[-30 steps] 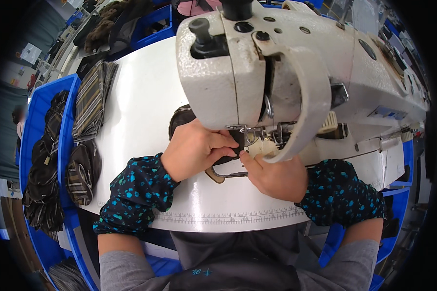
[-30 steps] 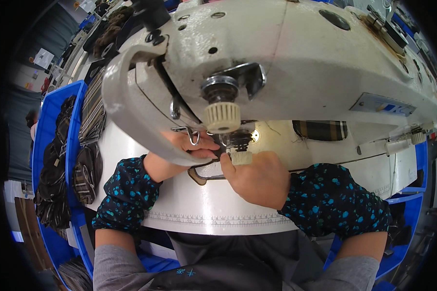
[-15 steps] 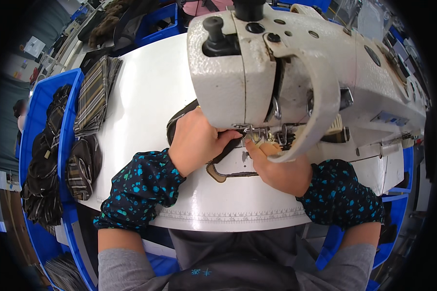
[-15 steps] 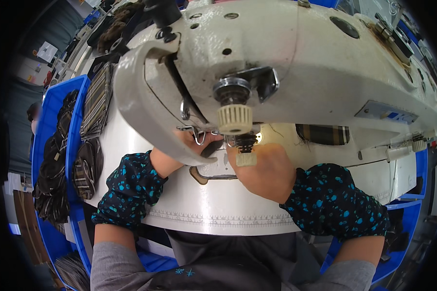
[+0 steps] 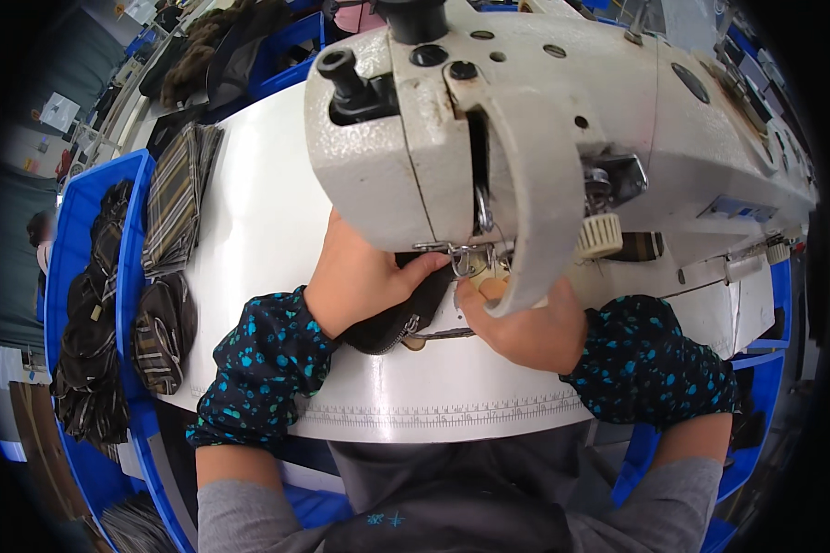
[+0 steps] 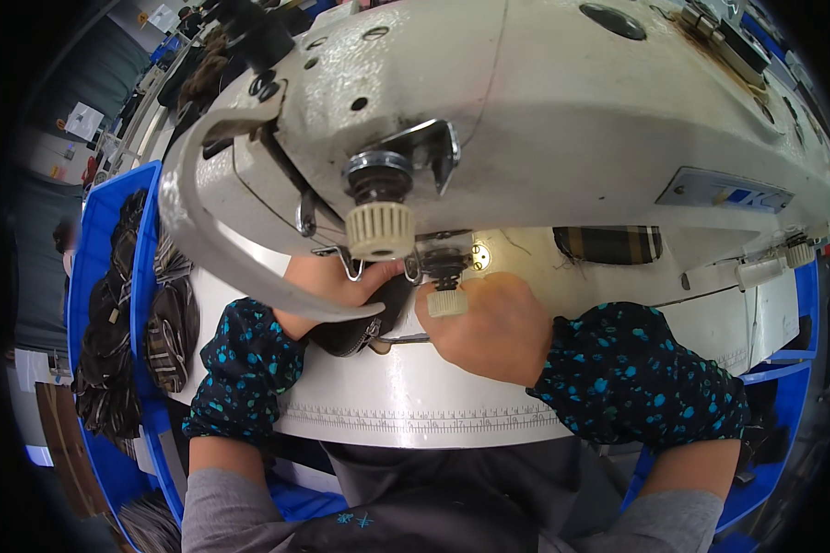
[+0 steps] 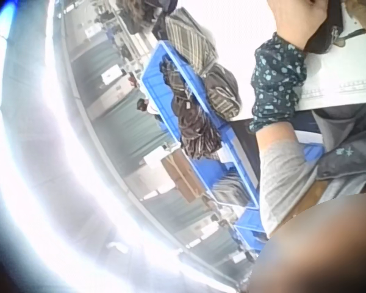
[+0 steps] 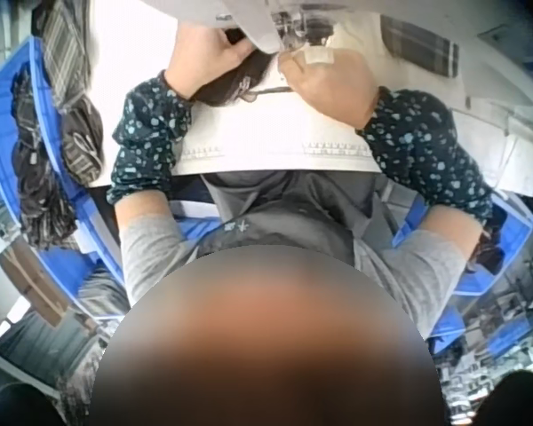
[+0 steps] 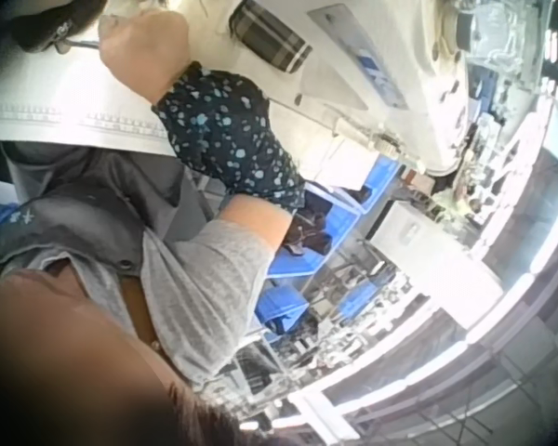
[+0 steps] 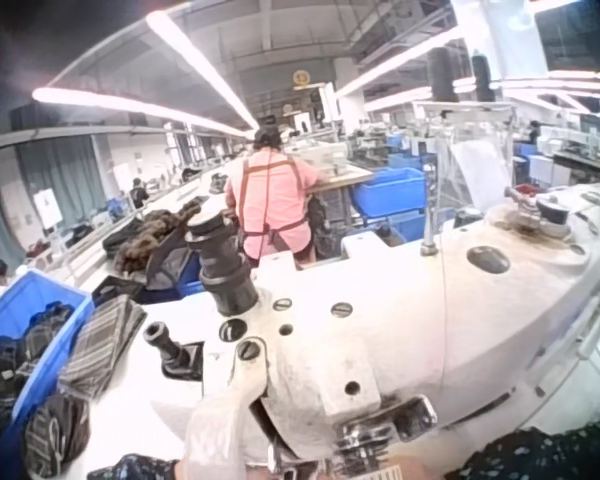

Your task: The recorder is using an industrial sewing machine to stitch together the components of small leather pouches or wallets.

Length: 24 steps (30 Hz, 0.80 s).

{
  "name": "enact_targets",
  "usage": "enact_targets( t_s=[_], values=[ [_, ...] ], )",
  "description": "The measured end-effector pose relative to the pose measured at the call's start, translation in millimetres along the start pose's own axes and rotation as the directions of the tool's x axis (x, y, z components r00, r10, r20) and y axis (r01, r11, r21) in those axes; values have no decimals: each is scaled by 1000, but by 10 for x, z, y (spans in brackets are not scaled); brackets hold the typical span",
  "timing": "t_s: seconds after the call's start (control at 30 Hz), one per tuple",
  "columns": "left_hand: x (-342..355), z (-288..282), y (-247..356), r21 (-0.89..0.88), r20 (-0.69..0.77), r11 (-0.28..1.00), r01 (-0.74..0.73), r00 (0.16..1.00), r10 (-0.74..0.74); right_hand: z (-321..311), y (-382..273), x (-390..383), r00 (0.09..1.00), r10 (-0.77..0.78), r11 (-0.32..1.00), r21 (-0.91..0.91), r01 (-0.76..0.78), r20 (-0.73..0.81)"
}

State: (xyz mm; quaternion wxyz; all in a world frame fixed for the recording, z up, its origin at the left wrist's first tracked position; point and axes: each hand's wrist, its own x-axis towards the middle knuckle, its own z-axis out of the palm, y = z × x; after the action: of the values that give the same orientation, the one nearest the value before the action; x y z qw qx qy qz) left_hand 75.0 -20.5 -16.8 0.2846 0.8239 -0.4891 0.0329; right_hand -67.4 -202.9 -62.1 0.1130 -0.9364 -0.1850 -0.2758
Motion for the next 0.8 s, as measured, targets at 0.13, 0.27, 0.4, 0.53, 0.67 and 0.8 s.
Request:
enact_targets(
  t_s=[0.13,0.27,0.4,0.53,0.67,0.8],
  values=[
    [43,38,-8,-171,20,985,31,999,-28,212,-77,-126,984,108,994,-5,-110,-145],
    [-1,40,-34,-192,50,977,92,995,-84,-83,-83,145,970,-244,934,-269,235,2],
    [33,18,24,-151,23,987,47,999,-44,-90,-105,114,971,-202,950,-216,225,126],
    [36,30,37,-121,39,991,60,998,-56,-61,-53,105,971,-229,953,-185,239,71],
    [33,52,28,-111,-12,994,3,1000,-4,123,5,-53,979,-202,968,-143,206,38],
    [0,71,80,-55,-12,997,58,998,-59,243,46,-106,988,-151,984,-87,153,29]
  ],
)
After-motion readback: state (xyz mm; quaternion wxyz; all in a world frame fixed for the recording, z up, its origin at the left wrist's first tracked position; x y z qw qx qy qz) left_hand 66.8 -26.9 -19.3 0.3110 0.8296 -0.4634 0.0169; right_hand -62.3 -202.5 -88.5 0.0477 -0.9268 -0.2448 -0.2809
